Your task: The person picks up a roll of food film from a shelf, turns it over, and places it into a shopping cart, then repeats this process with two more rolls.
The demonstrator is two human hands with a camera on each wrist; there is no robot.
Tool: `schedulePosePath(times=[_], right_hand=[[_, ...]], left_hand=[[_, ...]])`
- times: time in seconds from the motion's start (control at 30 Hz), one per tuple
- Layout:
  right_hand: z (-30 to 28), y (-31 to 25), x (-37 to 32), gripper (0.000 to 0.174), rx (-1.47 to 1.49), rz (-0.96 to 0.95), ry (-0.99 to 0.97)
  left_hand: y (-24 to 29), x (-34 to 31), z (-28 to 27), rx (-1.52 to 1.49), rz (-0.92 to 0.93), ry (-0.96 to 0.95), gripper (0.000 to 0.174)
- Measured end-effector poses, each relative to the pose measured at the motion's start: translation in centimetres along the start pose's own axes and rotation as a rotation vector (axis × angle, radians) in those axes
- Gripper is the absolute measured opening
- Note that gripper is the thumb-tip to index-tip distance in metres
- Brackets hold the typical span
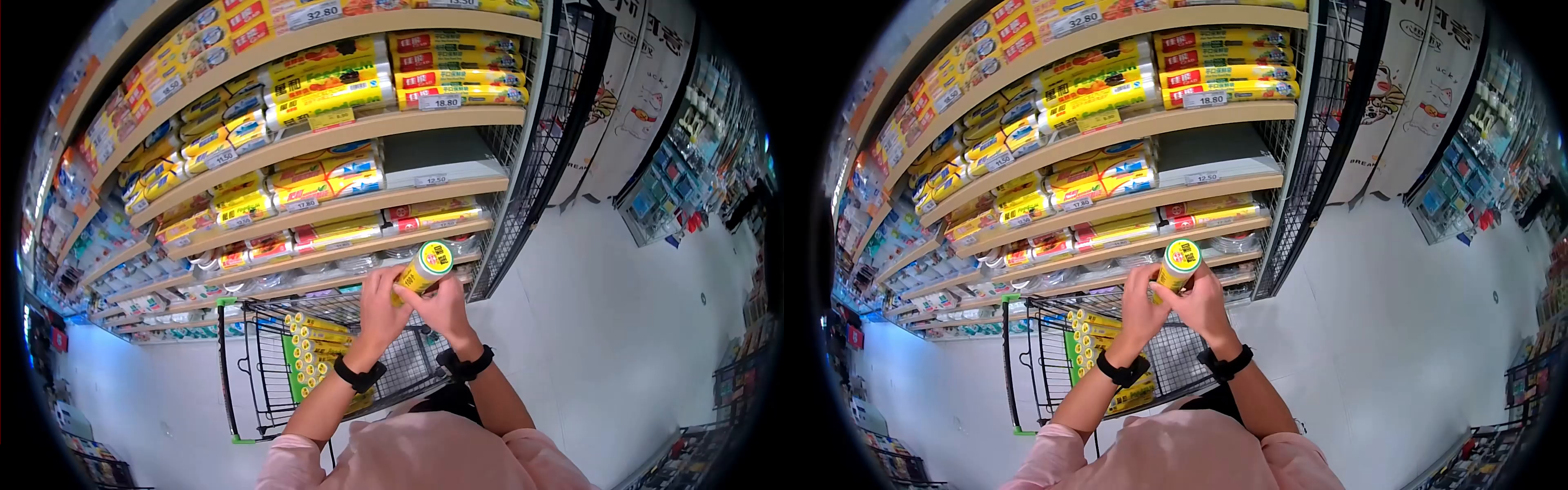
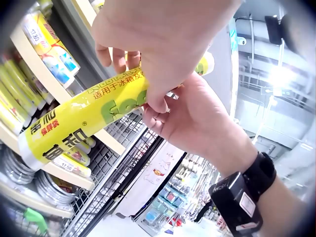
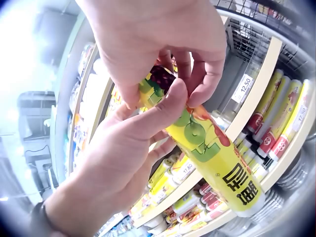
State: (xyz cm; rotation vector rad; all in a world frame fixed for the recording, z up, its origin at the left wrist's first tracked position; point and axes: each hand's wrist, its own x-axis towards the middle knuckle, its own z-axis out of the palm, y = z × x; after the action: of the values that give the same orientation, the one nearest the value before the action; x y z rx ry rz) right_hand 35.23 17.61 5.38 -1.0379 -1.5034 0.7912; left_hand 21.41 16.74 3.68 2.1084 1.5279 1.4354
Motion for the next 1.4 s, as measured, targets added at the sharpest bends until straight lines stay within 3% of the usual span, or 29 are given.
schedulePosePath(times=[0.17,0.23,0.3,0.4,0.5,0.53,0.63,0.77,0.8,0.9,0.93,1.0,1.07,1.1,1.17,1.27,1.4], right_hand=[[0.4,-1.3,-0.6,0.059,0.015,0.008,-0.278],[0.7,-0.9,-0.5,0.073,-0.059,-0.035,-0.371],[0.9,-1.4,-0.5,0.079,-0.033,0.18,-0.481],[1.5,0.6,-1.0,0.077,0.101,0.238,-0.58],[2.1,2.1,-1.8,0.069,0.371,0.407,-0.748],[2.4,2.3,-2.1,0.065,0.445,0.456,-0.789],[3.4,1.7,-2.8,0.065,0.572,0.495,-0.873],[4.6,0.2,-2.7,0.067,0.779,0.502,-1.042],[4.9,0.2,-2.7,0.07,0.817,0.542,-1.044],[6.3,0.4,-3.3,0.074,0.521,0.458,-0.911],[6.9,0.8,-3.5,0.075,0.436,0.386,-0.864],[8.0,1.0,-3.9,0.077,0.27,0.24,-0.767],[8.3,-0.4,-4.1,0.078,0.28,0.289,-0.757],[8.3,-1.1,-4.4,0.078,0.286,0.316,-0.751],[8.2,0.7,-4.4,0.063,0.455,0.365,-0.77],[7.8,0.5,-4.0,0.042,0.497,0.483,-0.829],[8.4,0.1,-4.2,0.044,0.744,0.616,-0.901]], left_hand=[[-1.5,-1.4,-2.8,-0.164,-0.04,0.026,0.05],[-2.3,-1.6,-3.8,-0.29,-0.104,0.022,0.05],[-4.0,-1.8,-4.3,-0.516,-0.189,-0.025,0.057],[-4.8,-1.2,-6.0,-0.778,-0.312,-0.076,0.065],[-5.3,-1.1,-7.7,-0.993,-0.468,-0.067,0.061],[-5.9,-1.1,-7.7,-1.006,-0.42,-0.044,0.056],[-6.7,-1.1,-9.1,-1.213,-0.588,-0.095,0.053],[-7.1,-1.7,-10.2,-1.465,-0.637,-0.055,0.048],[-7.0,-1.7,-10.5,-1.485,-0.63,-0.051,0.05],[-7.3,-1.7,-10.4,-1.242,-0.636,-0.07,0.055],[-6.9,-1.9,-10.5,-1.01,-0.644,-0.084,0.06],[-7.1,-2.1,-10.9,-0.968,-0.665,-0.057,0.061],[-8.4,-2.5,-11.0,-0.938,-0.606,-0.019,0.059],[-8.5,-2.6,-11.6,-1.013,-0.648,-0.018,0.056],[-8.5,-2.8,-12.8,-1.167,-0.732,-0.01,0.051],[-9.9,-3.3,-12.8,-1.385,-0.722,0.057,0.053],[-10.6,-4.0,-12.6,-1.517,-0.675,0.03,0.048]])
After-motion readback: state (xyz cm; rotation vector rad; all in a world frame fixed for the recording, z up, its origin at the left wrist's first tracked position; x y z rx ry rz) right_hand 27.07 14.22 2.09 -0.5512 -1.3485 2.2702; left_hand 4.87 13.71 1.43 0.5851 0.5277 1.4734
